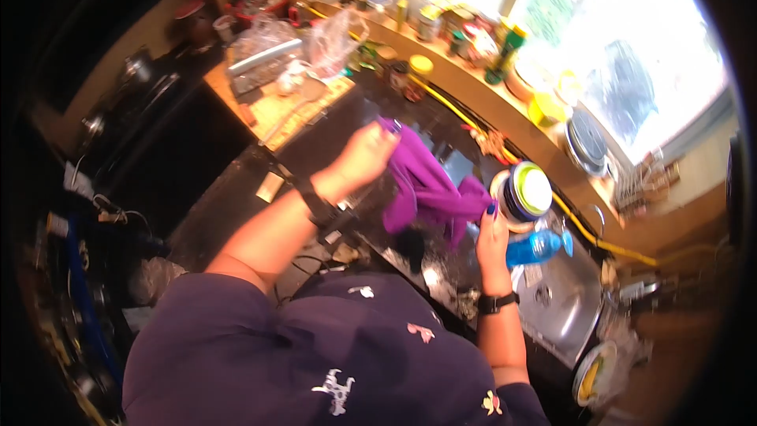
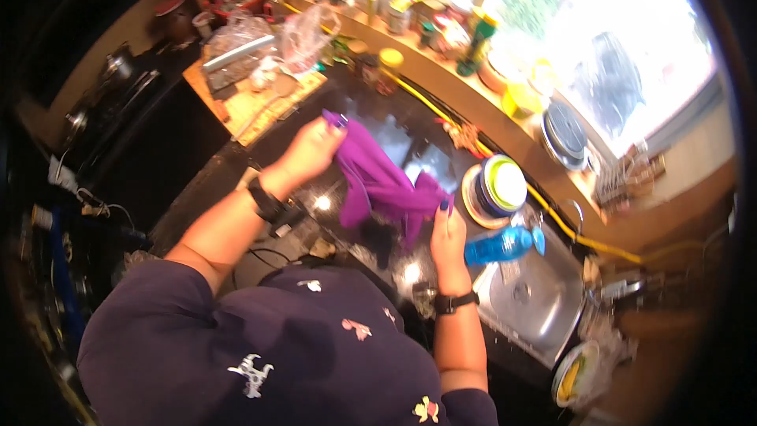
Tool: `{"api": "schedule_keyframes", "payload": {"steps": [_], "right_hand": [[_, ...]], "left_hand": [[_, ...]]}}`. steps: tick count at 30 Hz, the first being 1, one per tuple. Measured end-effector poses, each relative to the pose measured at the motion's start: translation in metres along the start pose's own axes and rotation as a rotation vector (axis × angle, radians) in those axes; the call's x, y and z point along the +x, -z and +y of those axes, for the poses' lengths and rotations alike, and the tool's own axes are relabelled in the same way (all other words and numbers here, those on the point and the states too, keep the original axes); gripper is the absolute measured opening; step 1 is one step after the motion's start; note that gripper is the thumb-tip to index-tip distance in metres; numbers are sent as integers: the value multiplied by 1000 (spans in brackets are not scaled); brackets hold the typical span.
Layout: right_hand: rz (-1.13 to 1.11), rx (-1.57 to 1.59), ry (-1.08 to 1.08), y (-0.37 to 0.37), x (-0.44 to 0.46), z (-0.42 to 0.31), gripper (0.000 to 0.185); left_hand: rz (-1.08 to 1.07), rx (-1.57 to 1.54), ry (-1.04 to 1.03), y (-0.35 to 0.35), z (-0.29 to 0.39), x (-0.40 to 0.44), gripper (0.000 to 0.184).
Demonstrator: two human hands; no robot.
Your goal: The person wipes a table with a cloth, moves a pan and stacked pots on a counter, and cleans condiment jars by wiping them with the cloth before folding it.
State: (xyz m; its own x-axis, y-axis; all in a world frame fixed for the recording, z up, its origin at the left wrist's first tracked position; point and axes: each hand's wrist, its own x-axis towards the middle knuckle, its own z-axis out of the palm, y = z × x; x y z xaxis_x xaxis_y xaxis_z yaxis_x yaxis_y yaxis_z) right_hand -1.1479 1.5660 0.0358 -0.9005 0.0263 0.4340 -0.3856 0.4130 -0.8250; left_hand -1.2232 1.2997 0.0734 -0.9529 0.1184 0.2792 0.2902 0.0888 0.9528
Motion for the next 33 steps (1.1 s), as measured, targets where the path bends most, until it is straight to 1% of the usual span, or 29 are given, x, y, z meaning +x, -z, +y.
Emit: {"api": "schedule_keyframes", "payload": {"steps": [1,2,3,5,6,7,8,10,11,12,14,15,17,18,20,21,22,23,24,25,26,27,28,30,32,33], "right_hand": [[-80,-40,-156,17,-5,11,38],[-29,35,-181,24,-8,18,41],[-15,-69,-299,36,-10,27,43],[78,120,-396,51,-18,51,43],[120,216,-423,56,-20,51,44],[219,517,-416,57,-21,40,44],[272,686,-449,63,-25,48,44],[365,1005,-505,77,-31,48,44],[393,1050,-535,86,-37,55,45],[375,1100,-501,92,-42,55,46],[336,1197,-428,106,-50,52,47],[275,1220,-386,112,-52,49,49],[243,1336,-393,126,-61,37,49],[222,1395,-395,130,-64,28,49],[90,1241,-448,139,-75,21,50],[24,1157,-477,140,-83,23,48],[-43,1073,-506,142,-91,26,46],[-242,1050,-507,148,-105,58,43],[-340,718,-630,146,-99,40,38],[-486,611,-610,136,-93,38,38],[-631,501,-586,125,-86,37,39],[-684,490,-605,117,-80,24,35],[-728,399,-592,109,-75,19,34],[-801,175,-559,89,-74,32,34],[-818,120,-544,75,-72,38,36],[-826,93,-535,69,-70,41,38]], "left_hand": [[-21,-68,9,5,1,6,19],[-41,-135,18,8,2,10,21],[-16,-196,52,9,8,13,23],[11,-334,86,12,11,22,26],[12,-416,94,13,10,27,28],[46,-479,113,11,10,31,29],[59,-431,48,11,10,36,29],[114,-526,141,2,33,37,30],[77,-495,182,7,26,41,30],[41,-489,152,6,27,44,30],[49,-512,179,3,27,47,32],[0,-569,181,4,25,49,33],[-92,-680,185,5,23,50,36],[-149,-789,208,2,27,49,38],[-259,-1005,256,-3,37,44,42],[-444,-1178,245,-1,32,46,44],[-430,-1219,258,-6,37,45,43],[-414,-1259,271,-12,44,43,43],[-396,-1299,283,-18,52,40,43],[-480,-1304,292,-23,57,38,44],[-512,-1295,299,-28,62,36,44],[-543,-1285,305,-34,66,33,45],[-575,-1274,309,-41,71,31,45],[-590,-1295,344,-50,81,28,49],[-634,-1340,378,-55,89,27,51],[-693,-1367,385,-58,95,25,52]]}}
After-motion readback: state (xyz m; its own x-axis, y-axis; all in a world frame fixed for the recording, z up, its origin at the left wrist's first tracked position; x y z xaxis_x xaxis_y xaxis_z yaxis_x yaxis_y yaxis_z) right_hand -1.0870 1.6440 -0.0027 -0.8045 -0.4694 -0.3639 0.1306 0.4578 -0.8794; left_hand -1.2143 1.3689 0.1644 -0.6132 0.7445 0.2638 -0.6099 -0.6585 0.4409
